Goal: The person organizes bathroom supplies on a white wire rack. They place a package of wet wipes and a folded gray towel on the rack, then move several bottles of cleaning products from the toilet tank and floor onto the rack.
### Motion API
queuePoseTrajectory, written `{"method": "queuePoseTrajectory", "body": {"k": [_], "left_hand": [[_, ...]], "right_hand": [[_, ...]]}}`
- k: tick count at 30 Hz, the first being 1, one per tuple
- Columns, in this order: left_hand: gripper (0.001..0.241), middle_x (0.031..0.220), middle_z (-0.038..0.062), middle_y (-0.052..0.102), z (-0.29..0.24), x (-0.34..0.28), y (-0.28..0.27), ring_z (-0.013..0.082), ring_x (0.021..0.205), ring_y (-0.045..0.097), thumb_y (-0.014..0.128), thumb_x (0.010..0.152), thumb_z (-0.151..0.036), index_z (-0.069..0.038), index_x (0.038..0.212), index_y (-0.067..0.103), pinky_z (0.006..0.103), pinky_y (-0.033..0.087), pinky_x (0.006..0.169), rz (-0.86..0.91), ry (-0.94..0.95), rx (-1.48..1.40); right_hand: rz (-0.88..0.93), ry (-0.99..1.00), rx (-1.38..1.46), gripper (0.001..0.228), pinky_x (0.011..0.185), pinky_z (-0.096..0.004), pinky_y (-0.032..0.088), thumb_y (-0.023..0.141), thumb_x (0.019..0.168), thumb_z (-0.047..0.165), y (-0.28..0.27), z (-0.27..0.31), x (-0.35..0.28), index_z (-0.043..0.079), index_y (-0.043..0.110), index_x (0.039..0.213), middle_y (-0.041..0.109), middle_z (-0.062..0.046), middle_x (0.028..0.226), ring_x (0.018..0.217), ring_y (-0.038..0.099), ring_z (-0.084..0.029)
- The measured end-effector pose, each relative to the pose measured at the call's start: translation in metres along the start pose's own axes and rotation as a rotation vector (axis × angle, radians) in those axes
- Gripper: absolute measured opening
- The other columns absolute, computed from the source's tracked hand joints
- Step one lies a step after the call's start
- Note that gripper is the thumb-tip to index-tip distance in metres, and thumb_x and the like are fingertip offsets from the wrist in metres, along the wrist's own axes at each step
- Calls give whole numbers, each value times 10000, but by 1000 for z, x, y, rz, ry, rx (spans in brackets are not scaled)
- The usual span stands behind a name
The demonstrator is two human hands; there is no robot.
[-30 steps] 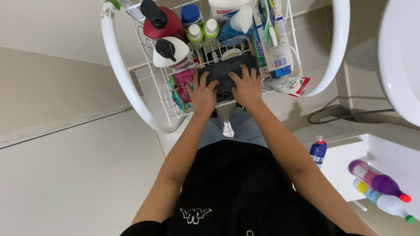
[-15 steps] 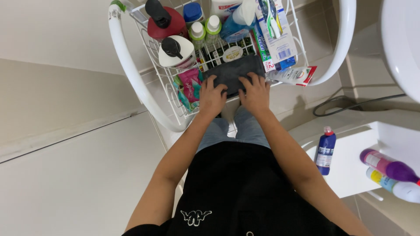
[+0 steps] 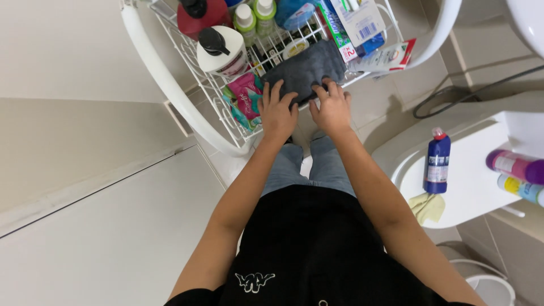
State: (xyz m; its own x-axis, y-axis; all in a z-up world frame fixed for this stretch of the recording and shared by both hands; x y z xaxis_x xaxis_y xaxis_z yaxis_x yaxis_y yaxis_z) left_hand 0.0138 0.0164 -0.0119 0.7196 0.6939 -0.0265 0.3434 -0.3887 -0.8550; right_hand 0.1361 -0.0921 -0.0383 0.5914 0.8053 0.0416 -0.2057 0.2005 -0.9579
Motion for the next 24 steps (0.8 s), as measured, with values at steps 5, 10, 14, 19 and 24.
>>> {"method": "queuePoseTrajectory", "body": {"k": [5,10,14,19,24], "left_hand": [[232,1506,78,455,-13,-21,6,449,1486,290,680,957,-233,-215,1182,737,678,321,1111,13,62,-18],[256,1539,61,421,-13,-45,25,440,1498,275,679,949,-271,-251,1199,725,696,305,1103,21,103,-24],[268,1539,48,416,-36,-73,24,412,1500,287,678,951,-268,-248,1216,715,678,313,1114,43,155,-29],[247,1521,28,427,-78,-116,43,378,1503,291,654,987,-276,-281,1231,693,667,301,1128,101,247,-59],[237,1508,25,447,-130,-165,84,386,1487,334,652,981,-301,-282,1211,709,679,323,1120,251,312,-50]], "right_hand": [[35,-13,52,396,1047,-698,370,736,896,246,-40,17,-27,176,693,1283,542,-107,1410,1410,446,-384],[31,-32,99,419,1052,-689,368,720,911,246,-47,14,-63,206,653,1323,519,-98,1440,1418,438,-388],[31,15,248,407,1035,-624,416,686,935,232,-49,-3,-108,240,635,1339,543,-50,1383,1343,505,-332],[-34,118,294,222,974,-464,474,693,966,231,-53,-46,-181,262,684,1186,649,54,1101,1121,642,-204],[-243,220,417,66,794,-338,499,763,932,198,-84,-97,-269,219,701,936,688,59,727,726,700,-181]]}}
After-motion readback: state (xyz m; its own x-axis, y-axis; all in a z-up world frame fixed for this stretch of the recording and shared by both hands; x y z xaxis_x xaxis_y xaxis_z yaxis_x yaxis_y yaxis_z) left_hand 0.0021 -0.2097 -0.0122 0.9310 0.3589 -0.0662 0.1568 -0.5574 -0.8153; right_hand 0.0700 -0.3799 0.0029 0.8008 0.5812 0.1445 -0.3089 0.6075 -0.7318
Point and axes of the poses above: each hand's wrist, its own x-axis towards the middle knuckle, its own y-axis out of the palm, z = x × y, the point moved 6 cm from there along x, towards the middle knuckle
